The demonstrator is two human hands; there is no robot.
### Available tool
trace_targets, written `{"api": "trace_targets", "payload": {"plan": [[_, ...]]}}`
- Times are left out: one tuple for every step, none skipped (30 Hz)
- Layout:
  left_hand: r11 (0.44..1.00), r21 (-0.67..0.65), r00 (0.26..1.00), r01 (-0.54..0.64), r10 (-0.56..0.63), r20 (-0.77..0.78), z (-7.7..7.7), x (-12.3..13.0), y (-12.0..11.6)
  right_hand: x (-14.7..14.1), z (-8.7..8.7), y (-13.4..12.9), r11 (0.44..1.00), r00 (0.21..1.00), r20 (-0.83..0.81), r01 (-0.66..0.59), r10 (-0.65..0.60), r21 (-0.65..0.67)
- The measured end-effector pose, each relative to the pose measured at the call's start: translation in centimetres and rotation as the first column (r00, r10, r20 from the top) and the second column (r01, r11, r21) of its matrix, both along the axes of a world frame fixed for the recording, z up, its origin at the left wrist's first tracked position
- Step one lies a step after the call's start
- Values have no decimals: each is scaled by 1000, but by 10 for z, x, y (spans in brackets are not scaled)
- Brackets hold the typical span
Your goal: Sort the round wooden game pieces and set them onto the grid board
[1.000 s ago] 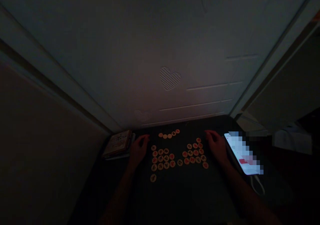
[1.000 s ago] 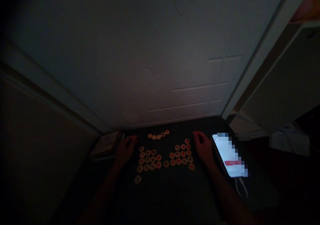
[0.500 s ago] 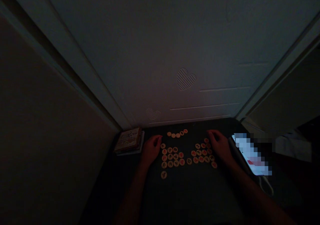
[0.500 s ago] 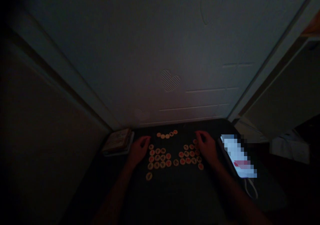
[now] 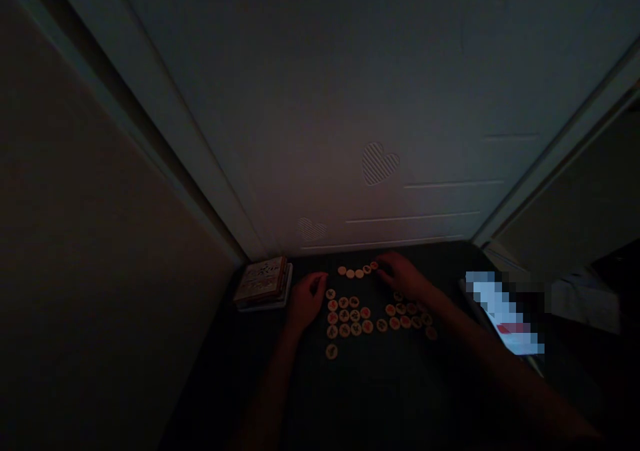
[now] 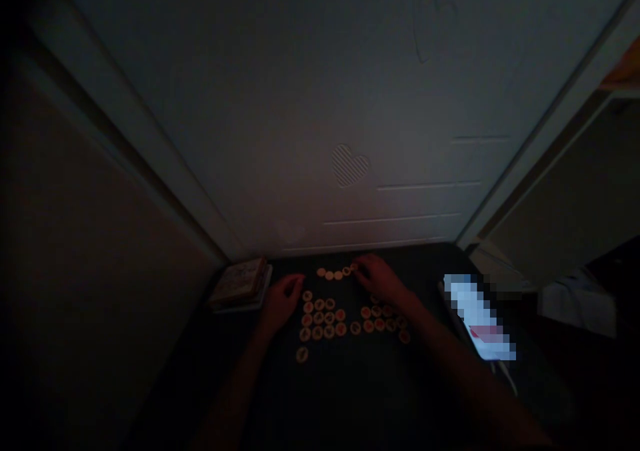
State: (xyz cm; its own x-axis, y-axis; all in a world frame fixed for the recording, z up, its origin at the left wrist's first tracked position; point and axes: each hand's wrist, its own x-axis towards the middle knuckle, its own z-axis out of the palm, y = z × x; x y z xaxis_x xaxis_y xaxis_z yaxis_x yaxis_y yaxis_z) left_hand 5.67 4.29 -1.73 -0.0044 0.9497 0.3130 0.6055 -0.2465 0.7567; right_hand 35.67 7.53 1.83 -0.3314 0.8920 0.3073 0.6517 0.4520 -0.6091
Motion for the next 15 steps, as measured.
{"api": "trace_targets", "payload": {"plan": [[1000, 1, 1000, -3, 3, 2, 0, 0, 0, -4, -1, 3, 1000, 1000, 14, -21, 21, 1], [1000, 1, 1000, -5, 5, 4, 0, 0, 0, -7, -2, 7, 999, 999, 26, -37, 37, 0], [1000, 2, 1000, -7, 7, 5, 1, 0, 0, -9, -3, 10, 999, 998, 38, -50, 50, -3], [1000, 3, 1000, -9, 9, 7, 1, -1, 0, -12, -4, 13, 998, 997, 49, -62, 63, -8], [1000, 3, 1000, -10, 9, 9, 1, -1, 0, -13, -5, 15, 997, 996, 58, -74, 75, -15], [1000, 4, 1000, -11, 11, 11, 1, -1, 0, -15, -6, 18, 996, 994, 65, -84, 85, -24], [1000, 5, 1000, -14, 14, 13, 1, -1, 0, -15, -7, 20, 995, 993, 71, -92, 94, -33], [1000, 6, 1000, -16, 16, 15, 1, -2, 0, -15, -8, 22, 994, 992, 74, -98, 101, -42], [1000, 7, 1000, -17, 17, 18, 1, -2, 0, -15, -8, 23, 994, 992, 76, -100, 104, -52], [1000, 9, 1000, -19, 19, 20, 1, -2, 0, -13, -8, 23, 993, 992, 77, -99, 104, -61], [1000, 11, 1000, -21, 21, 23, 0, -3, 0, -12, -8, 23, 993, 992, 76, -95, 100, -70], [1000, 13, 999, -24, 23, 26, 0, -3, 0, -9, -8, 23, 993, 993, 74, -87, 93, -80], [1000, 14, 999, -26, 26, 29, -1, -3, 1, -6, -7, 22, 993, 994, 71, -78, 84, -91], [999, 14, 999, -29, 29, 33, -1, -3, 1, -2, -6, 20, 992, 995, 67, -66, 74, -104], [999, 15, 999, -32, 32, 37, -2, -3, 1, 2, -5, 18, 991, 996, 59, -54, 61, -119]]}}
